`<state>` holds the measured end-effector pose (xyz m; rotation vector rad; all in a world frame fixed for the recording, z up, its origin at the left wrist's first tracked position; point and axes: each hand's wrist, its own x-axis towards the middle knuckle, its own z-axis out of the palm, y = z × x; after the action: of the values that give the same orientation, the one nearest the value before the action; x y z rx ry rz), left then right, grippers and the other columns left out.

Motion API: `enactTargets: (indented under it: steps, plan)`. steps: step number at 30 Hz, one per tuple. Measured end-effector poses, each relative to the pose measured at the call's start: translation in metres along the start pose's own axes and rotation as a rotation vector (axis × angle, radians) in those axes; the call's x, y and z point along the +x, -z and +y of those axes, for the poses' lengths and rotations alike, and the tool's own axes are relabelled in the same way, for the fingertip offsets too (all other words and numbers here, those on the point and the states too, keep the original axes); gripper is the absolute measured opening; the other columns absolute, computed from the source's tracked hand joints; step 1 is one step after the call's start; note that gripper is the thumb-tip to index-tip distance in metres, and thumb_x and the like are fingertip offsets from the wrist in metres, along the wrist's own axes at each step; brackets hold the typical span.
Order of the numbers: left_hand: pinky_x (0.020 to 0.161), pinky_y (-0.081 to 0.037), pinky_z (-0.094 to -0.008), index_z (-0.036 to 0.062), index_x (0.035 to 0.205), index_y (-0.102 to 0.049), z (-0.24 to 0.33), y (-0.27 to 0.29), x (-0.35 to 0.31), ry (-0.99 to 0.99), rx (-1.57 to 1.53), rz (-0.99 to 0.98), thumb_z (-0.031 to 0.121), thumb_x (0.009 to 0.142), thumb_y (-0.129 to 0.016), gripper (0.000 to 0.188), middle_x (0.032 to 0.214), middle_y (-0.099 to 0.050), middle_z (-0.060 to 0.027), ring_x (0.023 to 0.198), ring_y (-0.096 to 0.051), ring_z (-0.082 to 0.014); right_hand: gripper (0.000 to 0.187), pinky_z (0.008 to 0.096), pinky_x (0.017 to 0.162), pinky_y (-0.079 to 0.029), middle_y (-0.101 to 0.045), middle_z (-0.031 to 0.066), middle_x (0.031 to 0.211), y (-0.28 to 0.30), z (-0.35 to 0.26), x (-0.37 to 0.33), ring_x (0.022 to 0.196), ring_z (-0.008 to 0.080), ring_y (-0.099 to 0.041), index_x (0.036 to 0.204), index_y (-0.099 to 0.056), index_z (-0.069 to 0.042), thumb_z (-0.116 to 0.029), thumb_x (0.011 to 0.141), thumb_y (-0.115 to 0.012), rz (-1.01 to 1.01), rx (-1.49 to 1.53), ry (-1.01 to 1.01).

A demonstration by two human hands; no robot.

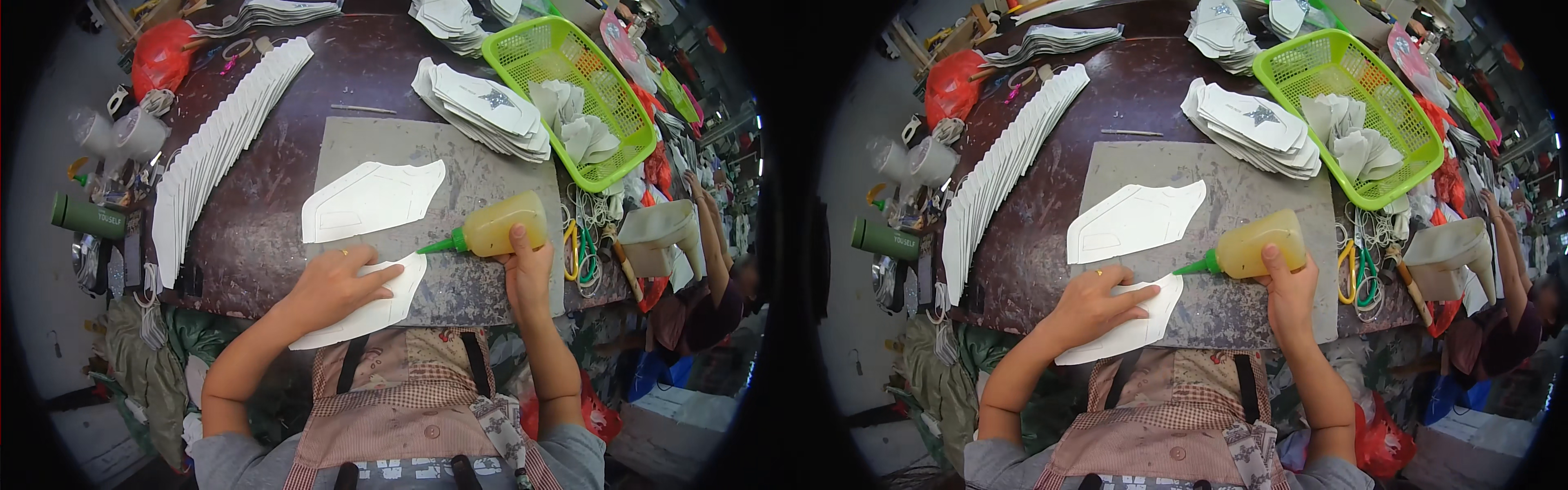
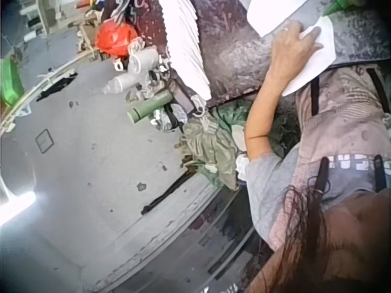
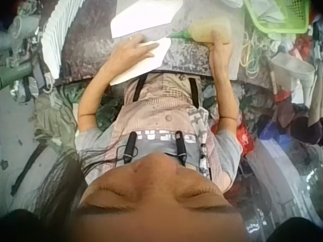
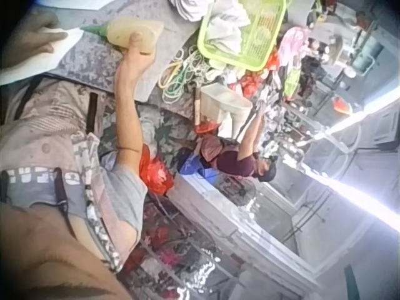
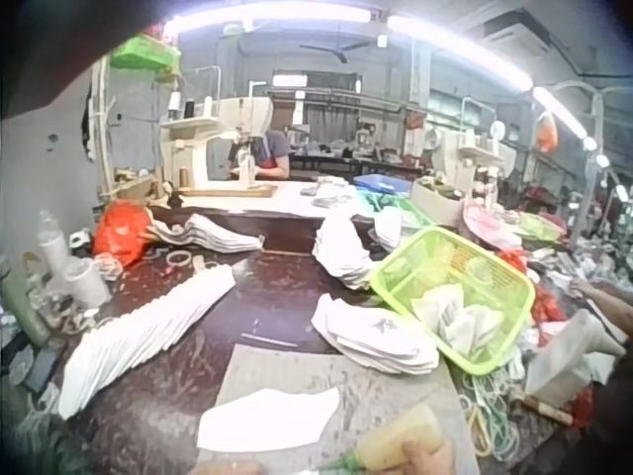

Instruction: The person applies glue from a squeeze bottle along the edges of white fabric pieces on a work table. They repeatedly pick up a piece, apply glue, and place it back on the table. The workspace contains stacks of fabric pieces, a green basket, and other sewing supplies.

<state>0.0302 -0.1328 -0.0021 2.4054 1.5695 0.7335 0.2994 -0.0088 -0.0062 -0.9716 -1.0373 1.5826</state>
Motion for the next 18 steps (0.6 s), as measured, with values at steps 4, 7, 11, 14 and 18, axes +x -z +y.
enactTargets:
  steps: [4,7,11,14,18]
  plan:
    - [0.064,-0.050,-0.0355,0.0232,0.117,-0.071,0.000,0.000,0.001,0.006,-0.016,-0.001,0.030,0.074,-0.077,0.043,0.093,-0.059,-0.0062,0.078,-0.061,-0.0230,0.039,0.0377,0.082,-0.058,-0.064,0.0113,0.106,0.000,0.000,-0.001,0.096,0.0216,-0.067,0.117,-0.055,0.005,-0.022,0.093,-0.069,0.018,-0.025,0.003]
    - [0.064,-0.050,-0.0351,0.0228,0.116,-0.072,0.000,0.000,0.001,0.002,-0.034,0.027,0.030,0.074,-0.077,0.042,0.093,-0.059,-0.0061,0.078,-0.061,-0.0229,0.043,0.0404,0.082,-0.059,-0.064,0.0140,0.110,0.005,0.000,-0.008,0.096,0.0252,-0.068,0.118,-0.054,0.007,-0.028,0.096,-0.065,0.011,-0.073,0.042]
    - [0.065,-0.050,-0.0350,0.0224,0.115,-0.072,-0.001,-0.001,-0.001,0.014,-0.027,0.023,0.030,0.074,-0.078,0.042,0.093,-0.059,-0.0059,0.078,-0.061,-0.0229,0.041,0.0281,0.077,-0.052,-0.063,0.0084,0.103,0.011,0.002,-0.033,0.088,0.0153,-0.064,0.114,-0.057,0.002,-0.029,0.091,-0.071,0.050,-0.148,0.020]
    - [0.065,-0.050,-0.0351,0.0223,0.115,-0.072,-0.001,-0.001,0.000,0.010,-0.020,0.015,0.029,0.074,-0.078,0.042,0.093,-0.059,-0.0058,0.079,-0.061,-0.0228,0.044,0.0273,0.078,-0.050,-0.063,0.0075,0.102,0.009,0.006,-0.049,0.090,0.0141,-0.062,0.114,-0.057,0.002,-0.031,0.090,-0.072,0.071,-0.214,0.061]
    - [0.065,-0.050,-0.0351,0.0219,0.115,-0.072,0.001,0.001,0.000,0.001,-0.004,0.020,0.030,0.075,-0.077,0.041,0.094,-0.059,-0.0057,0.079,-0.061,-0.0226,0.048,0.0292,0.083,-0.049,-0.063,0.0069,0.103,0.007,0.004,-0.040,0.094,0.0143,-0.060,0.115,-0.057,0.003,-0.033,0.087,-0.075,0.119,-0.100,0.028]
